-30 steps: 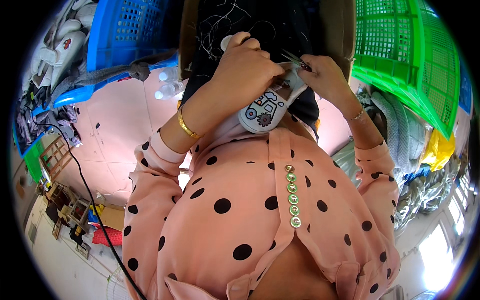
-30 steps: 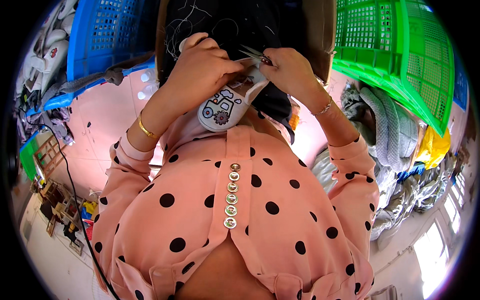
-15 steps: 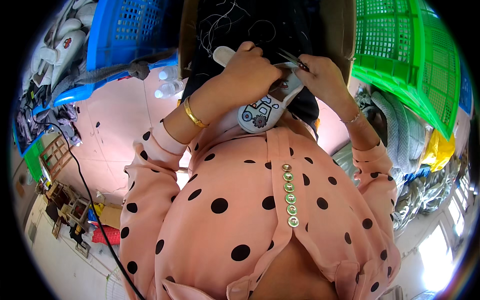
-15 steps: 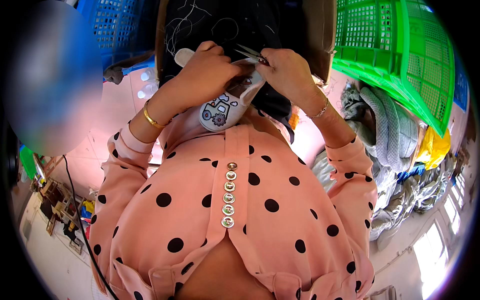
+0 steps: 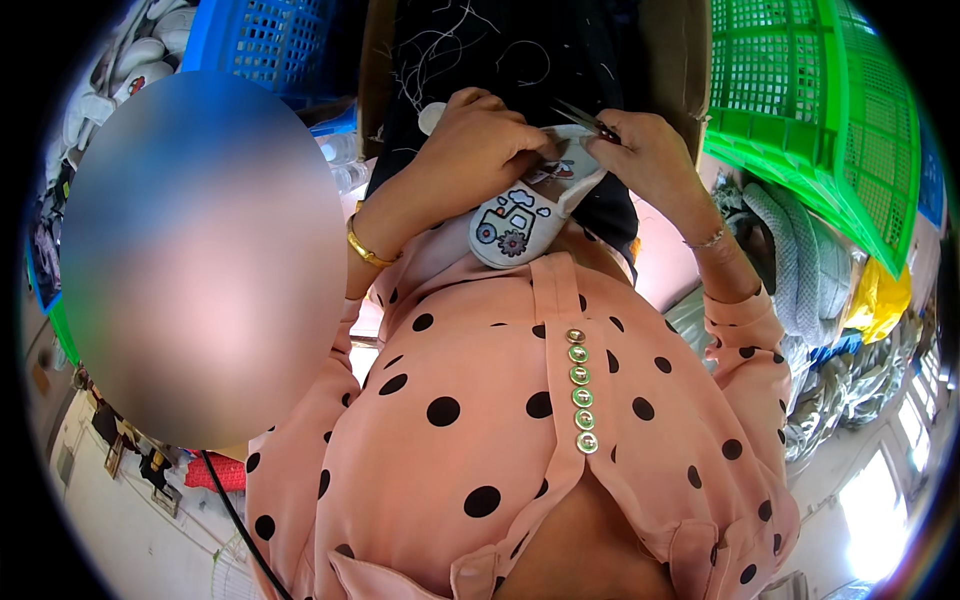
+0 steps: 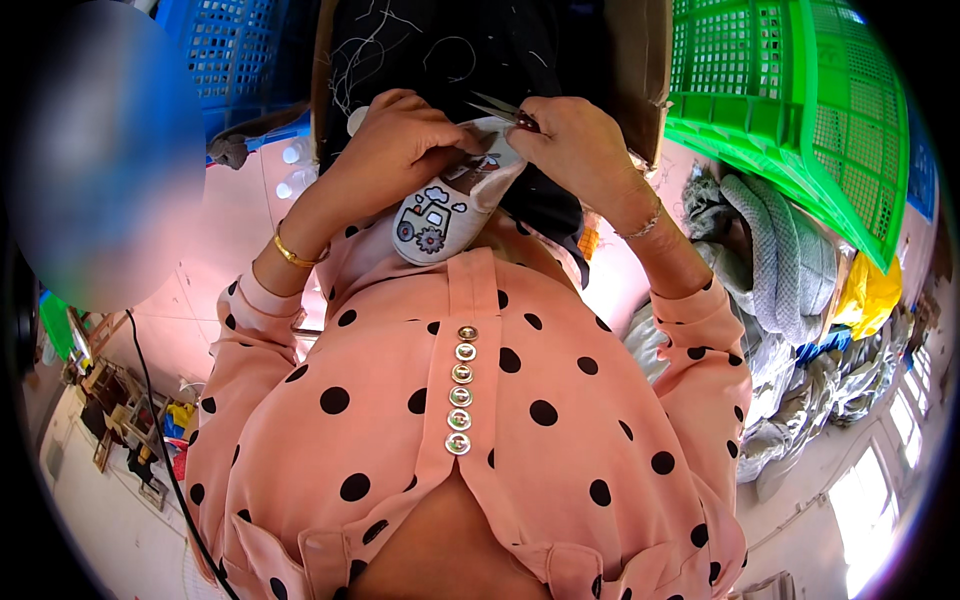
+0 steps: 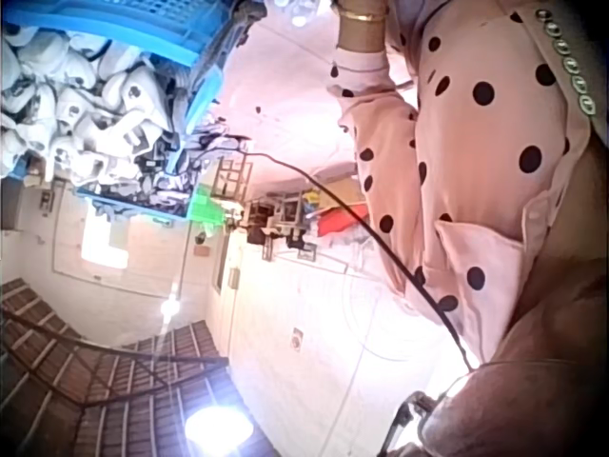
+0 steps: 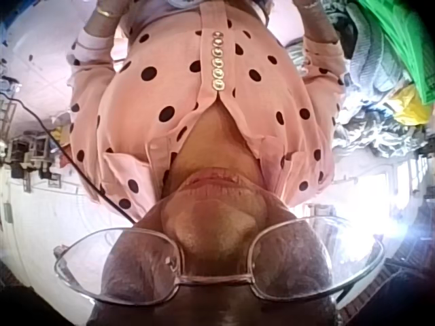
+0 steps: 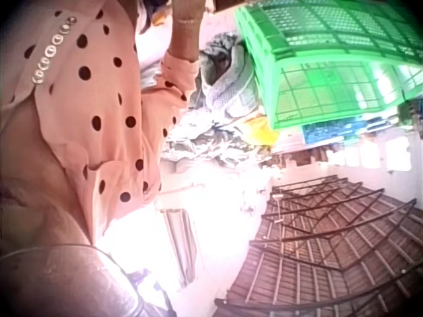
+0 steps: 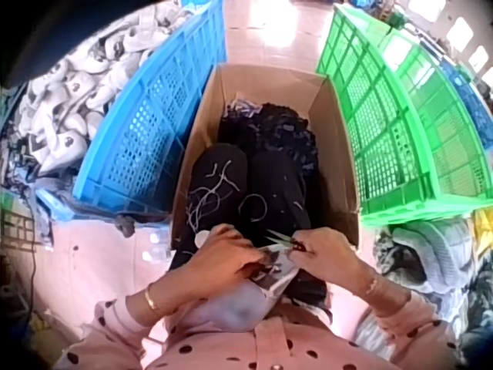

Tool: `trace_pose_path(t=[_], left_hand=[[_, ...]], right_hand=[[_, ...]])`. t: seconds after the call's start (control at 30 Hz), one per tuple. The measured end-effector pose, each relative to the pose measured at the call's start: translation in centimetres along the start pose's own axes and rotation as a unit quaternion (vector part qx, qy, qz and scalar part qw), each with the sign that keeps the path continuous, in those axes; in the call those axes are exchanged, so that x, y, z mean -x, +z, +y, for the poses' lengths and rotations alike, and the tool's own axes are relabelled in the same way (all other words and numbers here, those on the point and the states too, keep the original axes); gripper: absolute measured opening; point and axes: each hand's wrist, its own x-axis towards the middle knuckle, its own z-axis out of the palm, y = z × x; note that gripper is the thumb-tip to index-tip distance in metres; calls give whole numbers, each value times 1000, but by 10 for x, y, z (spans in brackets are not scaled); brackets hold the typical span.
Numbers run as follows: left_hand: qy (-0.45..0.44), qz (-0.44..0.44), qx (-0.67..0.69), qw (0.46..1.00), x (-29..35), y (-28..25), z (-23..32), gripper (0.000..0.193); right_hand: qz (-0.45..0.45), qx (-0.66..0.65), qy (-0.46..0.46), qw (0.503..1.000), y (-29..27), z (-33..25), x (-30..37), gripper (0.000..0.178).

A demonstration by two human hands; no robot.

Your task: The person uses a pair of scissors to trim loose threads and excess fabric from the edges of a white slipper. The person holds the slipper in their left hand and carefully cuts the material with the scissors in their right hand, focusing on the strap and sole edges.

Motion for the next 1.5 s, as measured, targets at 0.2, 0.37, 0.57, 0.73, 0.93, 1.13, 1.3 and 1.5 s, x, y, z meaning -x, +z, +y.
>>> trace_pose_path(t=[0.2, 0.37, 0.57, 0.73, 0.93, 1.13, 1.3, 1.5], left_hand=[[11, 22, -78, 997, -7, 10, 7, 12], [-11, -5, -222, 975, -19, 13, 22, 8], [22, -60, -152, 986, -45, 22, 17, 11], [28, -53, -124, 991, -41, 11, 18, 13], [12, -68, -131, 989, -38, 3, 16, 15], [-79, -75, -100, 989, -27, -3, 41, 11], [-24, -114, -120, 986, -17, -22, 38, 22], [-32, -72, -162, 984, -26, -15, 55, 15]], right_hand=[[5, -36, 6, 999, 2, 5, 3, 26], [99, 14, -78, 992, 26, 22, 3, 29], [92, -11, -12, 996, 10, 21, 20, 32], [121, 9, -13, 993, 3, 15, 25, 40], [162, 175, -113, 965, -32, 3, 38, 43], [-16, 305, -128, 943, -53, -31, 53, 35], [70, 408, -197, 888, -39, -46, 61, 35], [-9, 425, -210, 881, -62, -58, 56, 30]])
